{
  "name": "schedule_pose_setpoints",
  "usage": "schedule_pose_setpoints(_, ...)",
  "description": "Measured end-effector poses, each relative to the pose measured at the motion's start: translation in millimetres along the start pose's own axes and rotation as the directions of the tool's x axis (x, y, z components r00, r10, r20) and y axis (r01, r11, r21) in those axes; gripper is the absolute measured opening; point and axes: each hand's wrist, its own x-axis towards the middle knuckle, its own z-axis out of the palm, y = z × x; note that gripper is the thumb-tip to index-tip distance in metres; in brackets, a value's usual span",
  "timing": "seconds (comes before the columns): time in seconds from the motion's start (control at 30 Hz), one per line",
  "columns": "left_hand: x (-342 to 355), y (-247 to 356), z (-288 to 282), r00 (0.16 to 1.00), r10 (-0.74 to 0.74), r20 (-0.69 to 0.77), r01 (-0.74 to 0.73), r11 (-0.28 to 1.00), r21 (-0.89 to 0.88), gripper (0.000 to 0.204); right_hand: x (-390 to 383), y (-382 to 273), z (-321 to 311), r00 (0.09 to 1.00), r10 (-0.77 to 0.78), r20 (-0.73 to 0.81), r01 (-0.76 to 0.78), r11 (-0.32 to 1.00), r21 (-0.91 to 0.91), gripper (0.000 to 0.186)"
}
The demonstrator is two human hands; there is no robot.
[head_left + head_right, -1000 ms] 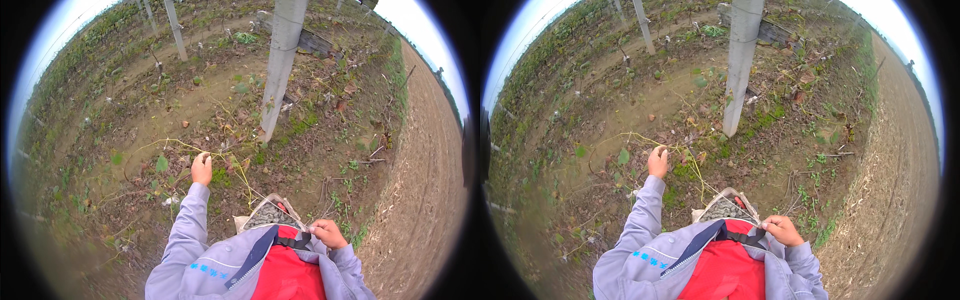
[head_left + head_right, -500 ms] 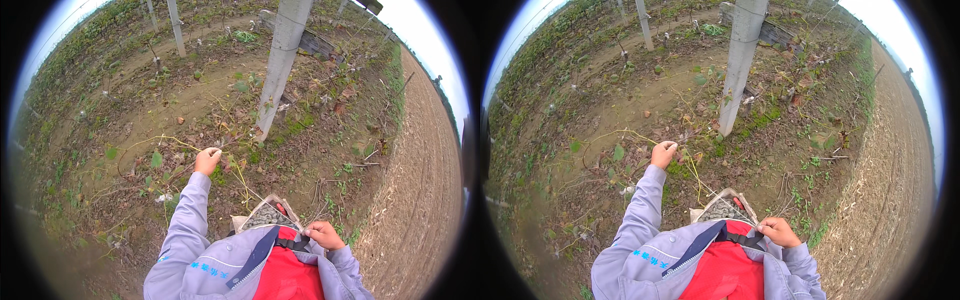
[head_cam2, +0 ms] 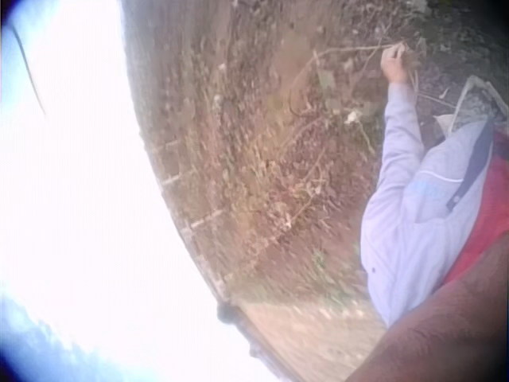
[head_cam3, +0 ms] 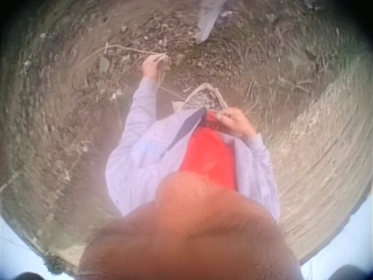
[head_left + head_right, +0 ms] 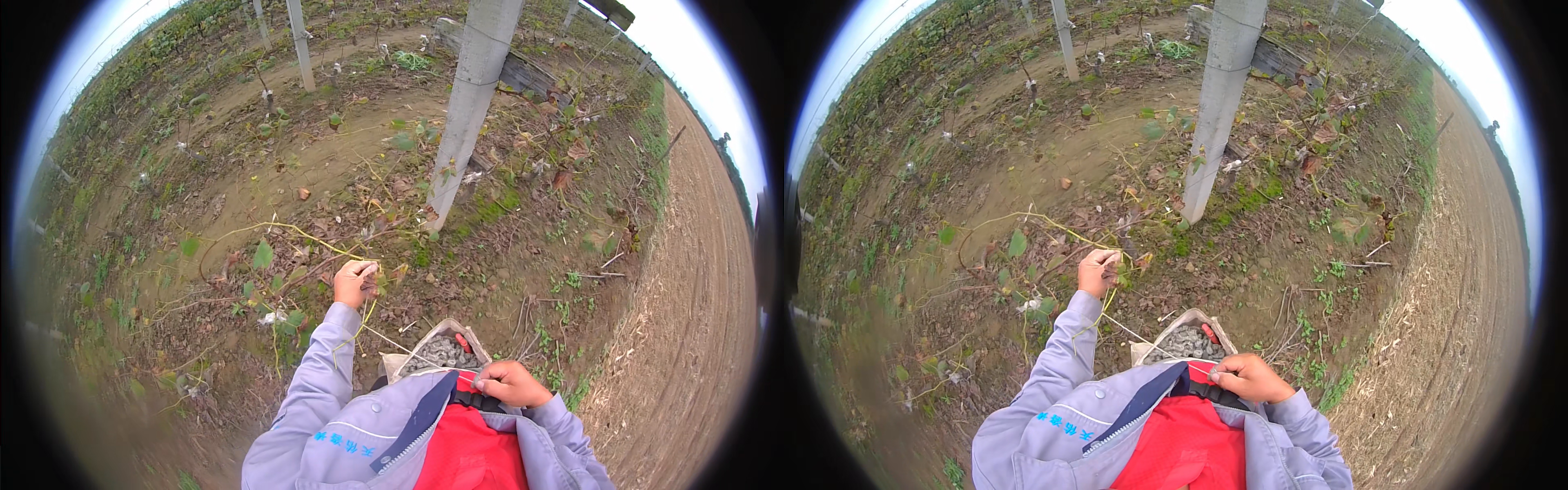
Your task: The person repeatedly ties small vine branches to a support wire using white string. They pull string from a pouch, wrap it around the branch and wire, and secure it by hand. The process is repeated at multiple points along the row.
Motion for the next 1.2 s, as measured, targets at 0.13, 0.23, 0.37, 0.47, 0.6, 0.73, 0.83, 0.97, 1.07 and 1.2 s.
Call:
schedule_pose_setpoints(0.13,-11,-8,-10,0.895,0.417,0.162,-0.267,0.207,0.941,0.014,-5,-10,-5,0.991,-0.06,0.118,0.046,0.993,0.112,0.019)
schedule_pose_setpoints(0.23,-21,-16,-12,0.923,0.383,-0.034,-0.114,0.355,0.928,0.024,-19,-3,-13,0.989,-0.092,0.117,0.063,0.971,0.23,0.017)
schedule_pose_setpoints(0.37,-40,-19,-14,0.91,0.38,-0.167,-0.205,0.76,0.617,0.025,-58,16,-48,0.978,-0.203,0.041,0.169,0.899,0.405,0.015)
schedule_pose_setpoints(0.47,-58,-14,-7,0.898,0.376,-0.228,-0.204,0.817,0.54,0.035,-90,28,-60,0.973,-0.129,-0.192,0.219,0.784,0.582,0.017)
schedule_pose_setpoints(0.6,-76,5,13,0.854,0.412,-0.317,-0.228,0.845,0.485,0.049,-108,35,-63,0.945,0.041,-0.325,0.216,0.668,0.712,0.017)
schedule_pose_setpoints(0.73,-110,39,45,0.77,0.602,-0.213,-0.425,0.732,0.532,0.045,-92,35,-66,0.954,0.191,-0.232,0.072,0.604,0.794,0.019)
schedule_pose_setpoints(0.83,-146,71,88,0.802,0.594,0.062,-0.549,0.693,0.467,0.047,-69,32,-77,0.974,0.169,-0.154,0.034,0.558,0.829,0.021)
schedule_pose_setpoints(0.97,-182,89,184,0.534,0.596,0.6,-0.84,0.453,0.298,0.058,-27,29,-103,0.999,0.033,-0.003,-0.015,0.555,0.832,0.024)
schedule_pose_setpoints(1.07,-192,79,253,0.52,0.421,0.743,-0.824,0.477,0.306,0.057,-7,35,-127,0.991,-0.069,0.111,-0.057,0.54,0.84,0.026)
schedule_pose_setpoints(1.2,-200,65,294,0.731,0.225,0.645,-0.618,0.618,0.485,0.02,-3,47,-158,0.984,-0.131,0.123,-0.044,0.485,0.873,0.028)
